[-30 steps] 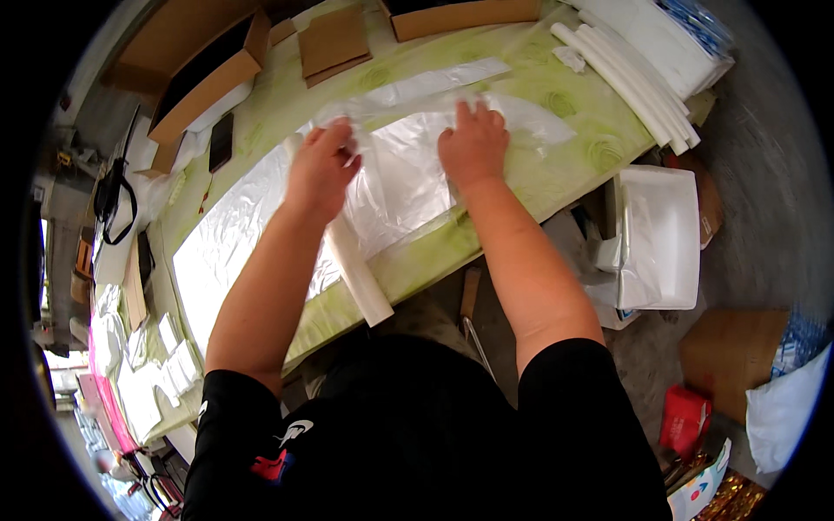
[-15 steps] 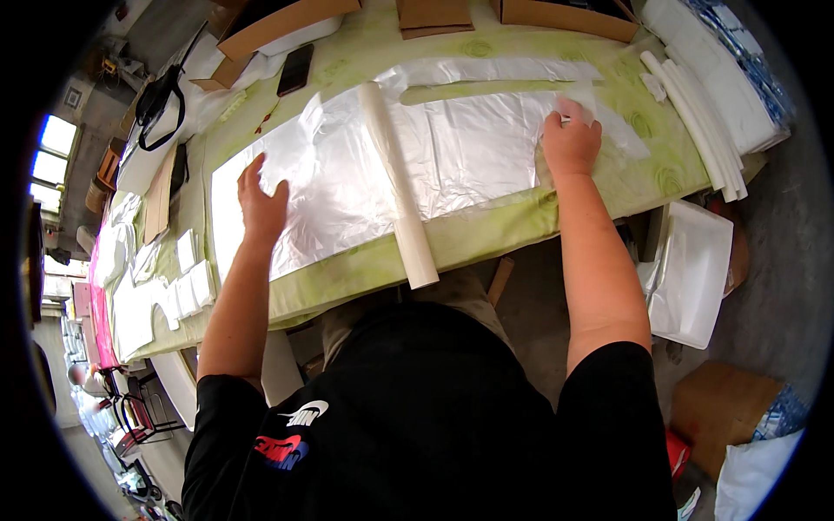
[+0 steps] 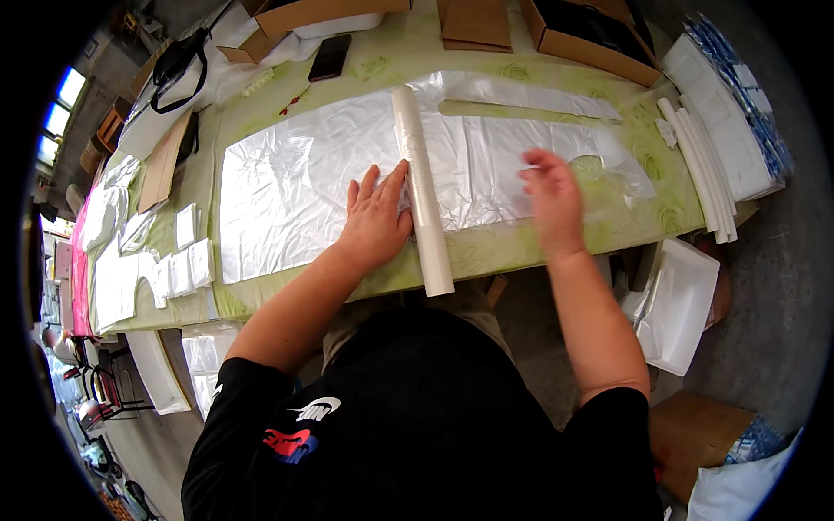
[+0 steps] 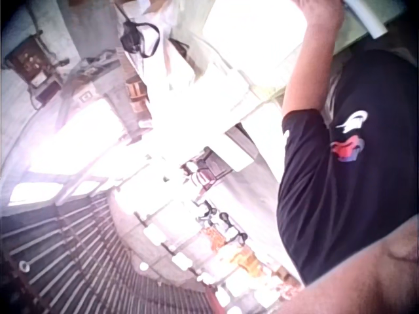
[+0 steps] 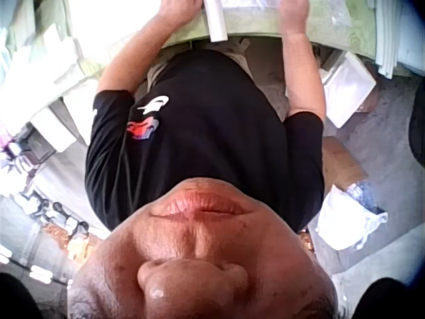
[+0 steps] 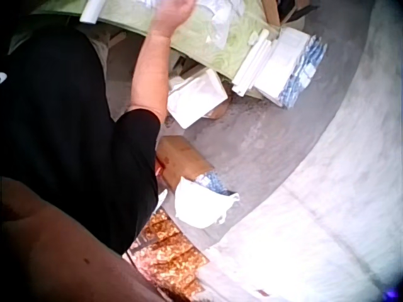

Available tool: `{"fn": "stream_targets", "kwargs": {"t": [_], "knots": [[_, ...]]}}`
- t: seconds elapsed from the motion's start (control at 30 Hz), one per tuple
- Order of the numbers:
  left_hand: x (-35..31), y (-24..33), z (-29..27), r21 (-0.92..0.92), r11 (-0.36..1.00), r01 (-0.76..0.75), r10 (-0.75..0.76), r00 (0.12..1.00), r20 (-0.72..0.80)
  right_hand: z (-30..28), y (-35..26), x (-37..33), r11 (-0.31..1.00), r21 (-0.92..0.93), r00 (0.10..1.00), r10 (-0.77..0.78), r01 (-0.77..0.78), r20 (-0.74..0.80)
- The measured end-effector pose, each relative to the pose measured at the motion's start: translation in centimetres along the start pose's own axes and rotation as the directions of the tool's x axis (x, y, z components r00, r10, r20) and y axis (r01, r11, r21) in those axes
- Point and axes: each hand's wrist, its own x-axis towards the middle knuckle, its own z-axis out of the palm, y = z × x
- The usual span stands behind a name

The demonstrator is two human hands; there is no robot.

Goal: The person wraps a white rectangular object in bubble wrap on a workbench. They roll the bubble wrap around the object, fold the edges, and secure the package with tape. The person repeats this process for multiple items.

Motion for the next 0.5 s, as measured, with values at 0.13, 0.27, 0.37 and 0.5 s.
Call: {"fn": "stream_targets", "kwargs": {"t": [0.13, 0.27, 0.37, 0.5], "knots": [[-0.2, 0.6, -0.6, 0.086, 0.996, 0.035, -0.039, 0.998, 0.046, 6.5, -1.2, -3.8, 0.885, -0.217, 0.858, -0.297, 0.412, 0.419], [1.2, -0.9, -2.0, 0.079, 0.996, -0.046, 0.045, 0.999, 0.014, 9.2, -1.5, -4.6, 0.690, -0.312, 0.658, -0.313, 0.653, 0.685], [3.6, -2.0, -3.1, -0.030, 0.974, -0.226, 0.223, 0.971, -0.088, 10.0, -2.2, -4.8, 0.631, -0.350, 0.632, -0.297, 0.692, 0.715], [5.1, -1.8, -2.6, -0.135, 0.904, -0.405, 0.389, 0.912, -0.128, 10.2, -2.5, -4.4, 0.635, -0.363, 0.647, -0.291, 0.682, 0.705]]}}
